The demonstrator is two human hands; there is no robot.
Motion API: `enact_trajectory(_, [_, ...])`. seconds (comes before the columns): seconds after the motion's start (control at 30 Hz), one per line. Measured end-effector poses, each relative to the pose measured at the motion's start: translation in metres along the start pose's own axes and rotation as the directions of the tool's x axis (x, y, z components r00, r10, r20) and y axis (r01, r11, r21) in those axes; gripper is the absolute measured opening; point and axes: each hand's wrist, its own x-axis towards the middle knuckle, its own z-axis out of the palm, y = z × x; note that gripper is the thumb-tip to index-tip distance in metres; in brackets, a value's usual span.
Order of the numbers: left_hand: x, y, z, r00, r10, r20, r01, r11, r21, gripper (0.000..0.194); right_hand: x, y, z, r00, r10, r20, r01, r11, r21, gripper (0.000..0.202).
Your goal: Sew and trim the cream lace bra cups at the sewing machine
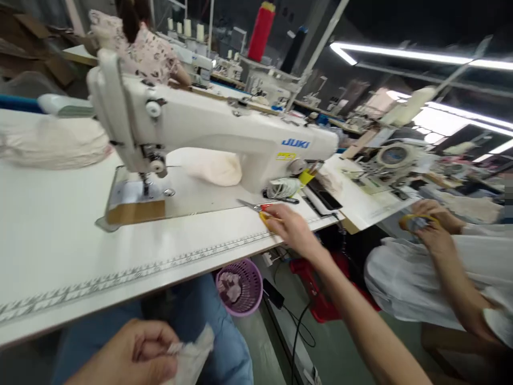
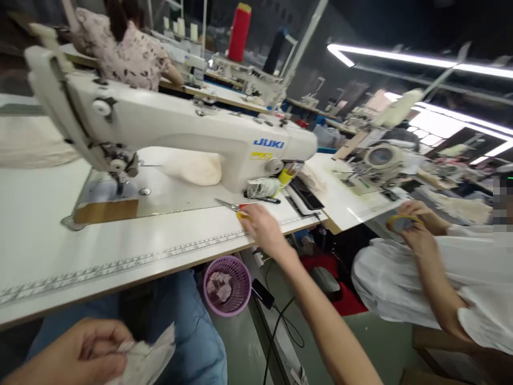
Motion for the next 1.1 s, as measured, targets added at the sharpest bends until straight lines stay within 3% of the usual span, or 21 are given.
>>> enact_trajectory(0.13, [-0.013, 0.021, -0.001, 0.999, -0.028, -0.023, 0.025, 0.991, -0.134, 0.048, 0.013, 0.042, 0.012, 0.999, 0.045, -0.005, -0.045, 0.994, -0.101, 0.026])
enact_trajectory(0.27, [-0.02, 0.015, -0.004, 0.999, -0.04, -0.032, 0.035, 0.987, -0.154, 0.051, 0.011, 0.038, 0.013, 0.999, 0.049, 0.022, -0.045, 0.986, -0.159, 0.024])
enact_trajectory(0.43, [-0.02, -0.001, -0.006, 1.0, -0.004, 0.021, 0.008, 0.984, -0.178, 0.053, -0.011, 0.002, 0.007, 0.999, 0.036, -0.04, -0.043, 0.983, -0.178, 0.027])
enact_trajectory(0.5, [-0.019, -0.006, -0.007, 1.0, 0.012, 0.02, -0.008, 0.981, -0.192, 0.05, -0.029, -0.024, 0.008, 0.999, 0.026, -0.025, -0.029, 0.993, -0.115, 0.026])
enact_trajectory(0.53, [-0.02, -0.008, -0.007, 1.0, 0.021, 0.014, -0.018, 0.981, -0.195, 0.05, -0.039, -0.039, 0.008, 0.999, 0.047, 0.001, -0.047, 0.999, 0.003, 0.027])
enact_trajectory(0.57, [-0.02, -0.01, -0.007, 1.0, 0.025, 0.008, -0.023, 0.981, -0.195, 0.049, -0.049, -0.054, 0.01, 0.996, 0.069, 0.054, -0.076, 0.988, 0.135, 0.028])
enact_trajectory(0.63, [-0.021, -0.013, -0.007, 1.0, 0.027, 0.004, -0.025, 0.981, -0.194, 0.048, -0.068, -0.084, 0.013, 0.953, 0.023, 0.303, -0.124, 0.939, 0.32, 0.032])
enact_trajectory(0.73, [-0.023, -0.017, -0.008, 0.999, 0.031, 0.023, -0.026, 0.978, -0.209, 0.045, -0.088, -0.112, 0.022, 0.891, -0.024, 0.454, -0.155, 0.922, 0.354, 0.043])
enact_trajectory(0.97, [-0.032, -0.027, -0.007, 1.0, 0.015, 0.018, -0.011, 0.982, -0.187, 0.043, -0.103, -0.119, 0.044, 0.786, -0.019, 0.618, -0.201, 0.938, 0.284, 0.039])
enact_trajectory(1.1, [-0.033, -0.024, -0.005, 0.999, 0.027, 0.04, -0.02, 0.985, -0.171, 0.043, -0.105, -0.119, 0.048, 0.756, -0.005, 0.655, -0.23, 0.935, 0.272, 0.039])
